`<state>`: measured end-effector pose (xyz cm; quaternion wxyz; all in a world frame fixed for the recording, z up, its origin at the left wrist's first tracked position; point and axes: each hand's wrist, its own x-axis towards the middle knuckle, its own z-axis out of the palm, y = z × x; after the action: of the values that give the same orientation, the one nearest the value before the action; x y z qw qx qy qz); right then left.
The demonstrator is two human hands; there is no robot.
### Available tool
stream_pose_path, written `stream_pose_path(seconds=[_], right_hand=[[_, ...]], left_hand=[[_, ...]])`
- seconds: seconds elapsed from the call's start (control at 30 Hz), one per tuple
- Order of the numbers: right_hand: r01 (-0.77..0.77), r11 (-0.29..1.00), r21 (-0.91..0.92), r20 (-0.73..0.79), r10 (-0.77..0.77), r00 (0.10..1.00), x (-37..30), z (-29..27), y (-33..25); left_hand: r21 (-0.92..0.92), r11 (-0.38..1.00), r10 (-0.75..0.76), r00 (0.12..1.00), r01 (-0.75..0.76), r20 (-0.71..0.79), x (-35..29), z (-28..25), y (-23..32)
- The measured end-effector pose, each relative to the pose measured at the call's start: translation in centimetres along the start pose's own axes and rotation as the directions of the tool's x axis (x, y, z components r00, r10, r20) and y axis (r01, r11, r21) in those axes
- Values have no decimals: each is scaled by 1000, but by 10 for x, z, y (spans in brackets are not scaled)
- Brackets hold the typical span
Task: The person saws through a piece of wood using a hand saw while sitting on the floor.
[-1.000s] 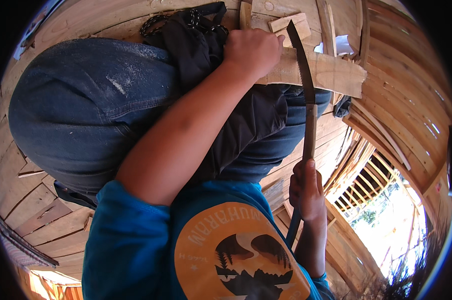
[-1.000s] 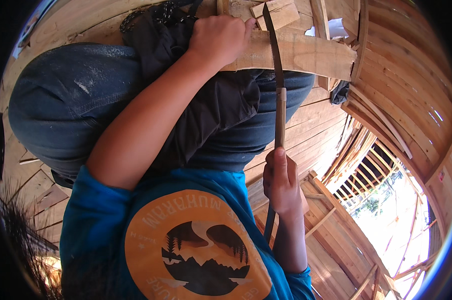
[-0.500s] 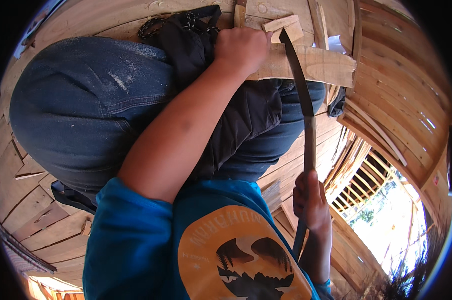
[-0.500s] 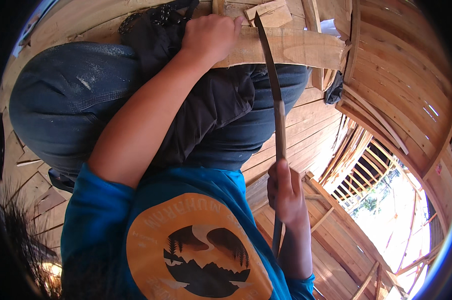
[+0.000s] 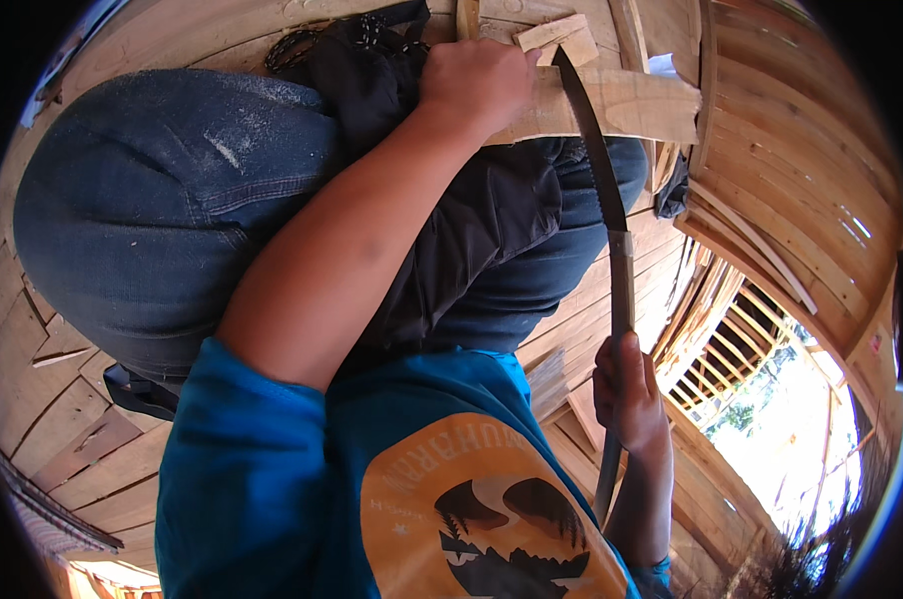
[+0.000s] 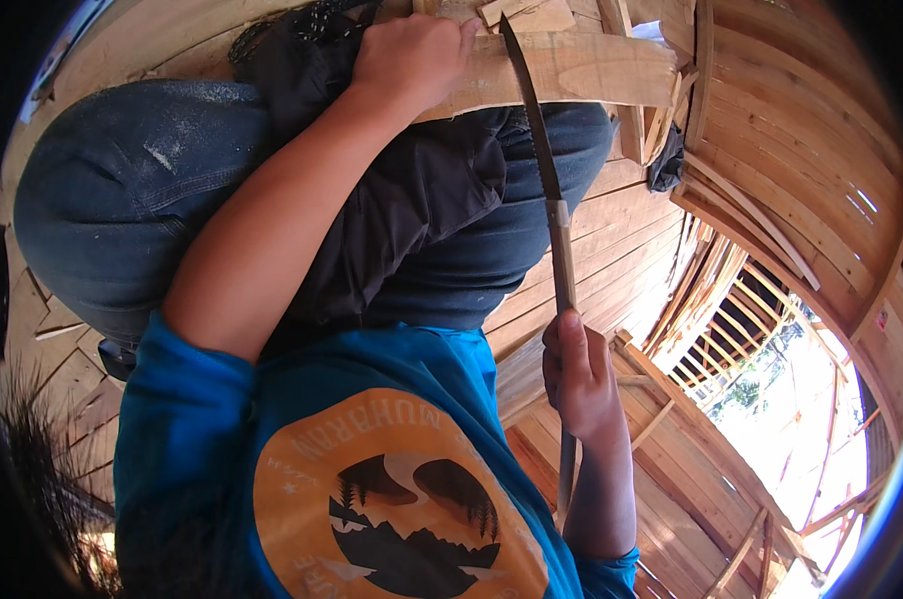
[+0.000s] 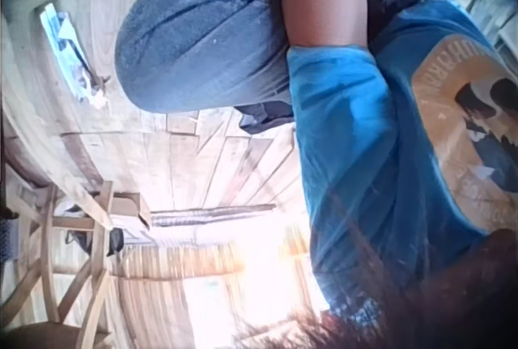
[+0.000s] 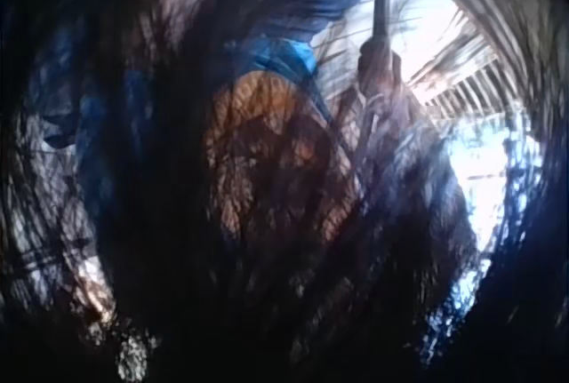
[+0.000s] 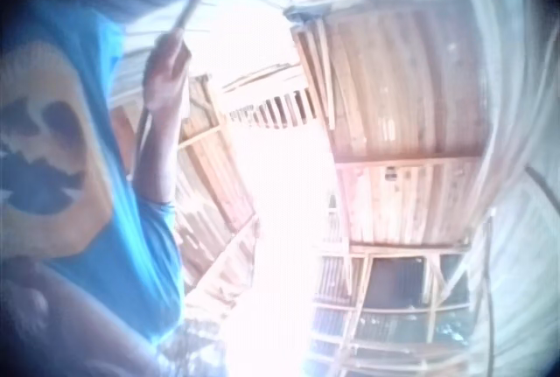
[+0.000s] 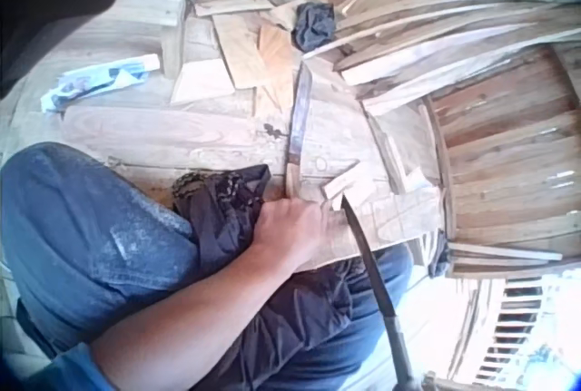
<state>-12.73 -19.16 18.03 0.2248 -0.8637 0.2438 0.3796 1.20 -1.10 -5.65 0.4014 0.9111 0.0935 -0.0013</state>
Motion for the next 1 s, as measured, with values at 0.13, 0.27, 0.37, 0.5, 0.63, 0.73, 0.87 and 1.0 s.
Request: stream_pose_path(seconds=[0.13,0.27,0.37,0.5,0.63,0.73,0.87,1.0], right_hand=[[52,999,-12,-37,-52,998,48,16,-22],[-16,999,45,-50,19,999,25,9,-8],[-65,994,88,-46,69,997,11,8,-11],[-79,988,132,-32,84,996,10,15,-19],[-102,981,167,-58,113,992,1,26,-26],[-94,985,143,-76,106,992,-1,29,-25],[-62,996,69,-83,67,994,4,29,-29],[-124,985,122,-103,137,985,-20,29,-25]], left_hand=[[-32,999,11,1000,-11,-4,-5,-4,0],[-78,994,59,981,-74,-186,-4,19,-2],[-105,994,32,996,-40,-78,-7,7,5],[-112,994,9,1000,-10,-8,-4,6,4],[-134,990,32,988,-53,-150,-2,23,6],[-150,988,-4,991,-17,-136,-2,23,7],[-169,985,-44,993,24,-111,-1,26,5],[-199,978,-75,993,55,-94,1,24,2]])
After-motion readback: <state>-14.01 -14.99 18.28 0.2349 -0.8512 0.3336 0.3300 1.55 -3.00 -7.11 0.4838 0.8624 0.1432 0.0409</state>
